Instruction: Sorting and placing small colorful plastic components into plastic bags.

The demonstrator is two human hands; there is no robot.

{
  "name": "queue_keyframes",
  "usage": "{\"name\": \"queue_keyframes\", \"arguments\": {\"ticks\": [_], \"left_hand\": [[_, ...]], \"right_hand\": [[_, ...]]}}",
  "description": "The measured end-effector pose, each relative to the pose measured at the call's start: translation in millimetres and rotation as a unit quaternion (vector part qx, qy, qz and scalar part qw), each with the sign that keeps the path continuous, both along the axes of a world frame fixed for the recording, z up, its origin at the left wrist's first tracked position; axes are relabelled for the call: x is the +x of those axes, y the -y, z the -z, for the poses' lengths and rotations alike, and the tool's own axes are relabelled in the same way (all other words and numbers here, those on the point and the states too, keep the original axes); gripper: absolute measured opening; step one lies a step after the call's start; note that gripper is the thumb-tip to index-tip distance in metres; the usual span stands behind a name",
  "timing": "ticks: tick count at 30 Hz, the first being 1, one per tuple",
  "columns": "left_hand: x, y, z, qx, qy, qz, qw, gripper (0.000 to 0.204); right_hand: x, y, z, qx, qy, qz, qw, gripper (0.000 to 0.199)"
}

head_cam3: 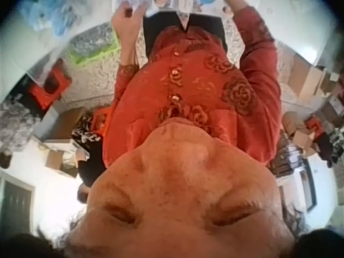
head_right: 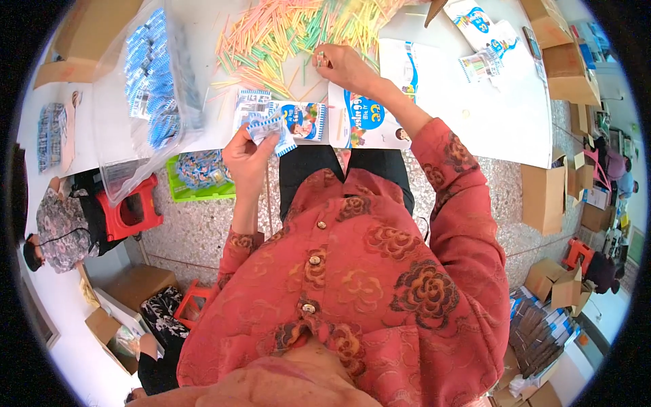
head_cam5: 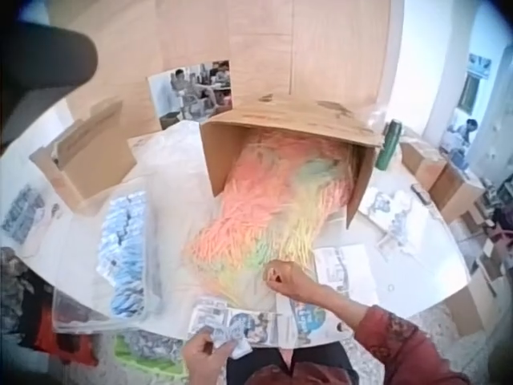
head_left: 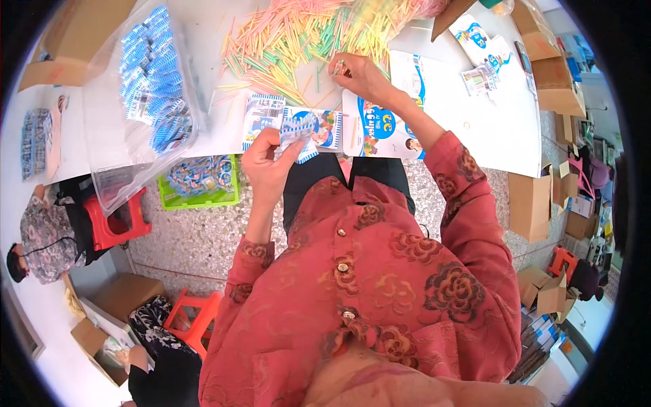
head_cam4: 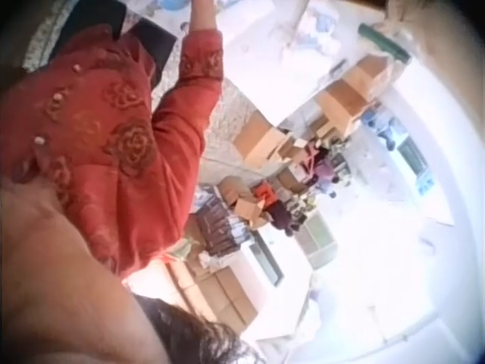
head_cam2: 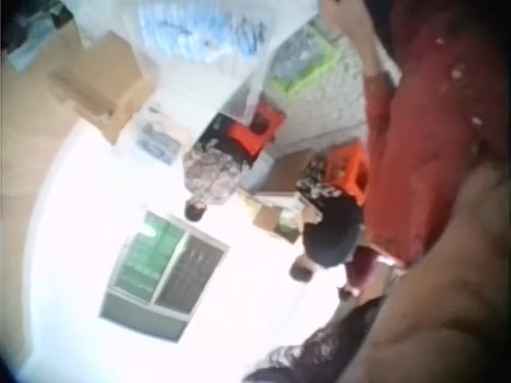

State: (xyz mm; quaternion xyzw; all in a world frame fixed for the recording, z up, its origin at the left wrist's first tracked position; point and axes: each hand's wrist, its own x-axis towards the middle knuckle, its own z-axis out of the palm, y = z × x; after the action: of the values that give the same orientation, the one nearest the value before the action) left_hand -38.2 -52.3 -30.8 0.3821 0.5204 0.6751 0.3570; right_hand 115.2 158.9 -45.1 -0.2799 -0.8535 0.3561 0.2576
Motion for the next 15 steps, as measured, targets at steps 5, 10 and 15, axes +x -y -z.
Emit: {"name": "queue_keyframes", "arguments": {"ticks": [5,10,15], "left_hand": [[13,-15,-11,0.028,0.000,0.034,0.999,0.015],[20,-28,-2,0.034,-0.043,0.052,0.997,0.015],[33,-35,-14,0.013,-0.066,0.066,0.996,0.016]], "right_hand": [[18,5,-52,-0.114,-0.026,0.000,0.993,0.011],[38,41,-128,-0.230,-0.117,-0.081,0.963,0.011],[48,56,-142,-0.283,-0.122,-0.153,0.939,0.012]]}}
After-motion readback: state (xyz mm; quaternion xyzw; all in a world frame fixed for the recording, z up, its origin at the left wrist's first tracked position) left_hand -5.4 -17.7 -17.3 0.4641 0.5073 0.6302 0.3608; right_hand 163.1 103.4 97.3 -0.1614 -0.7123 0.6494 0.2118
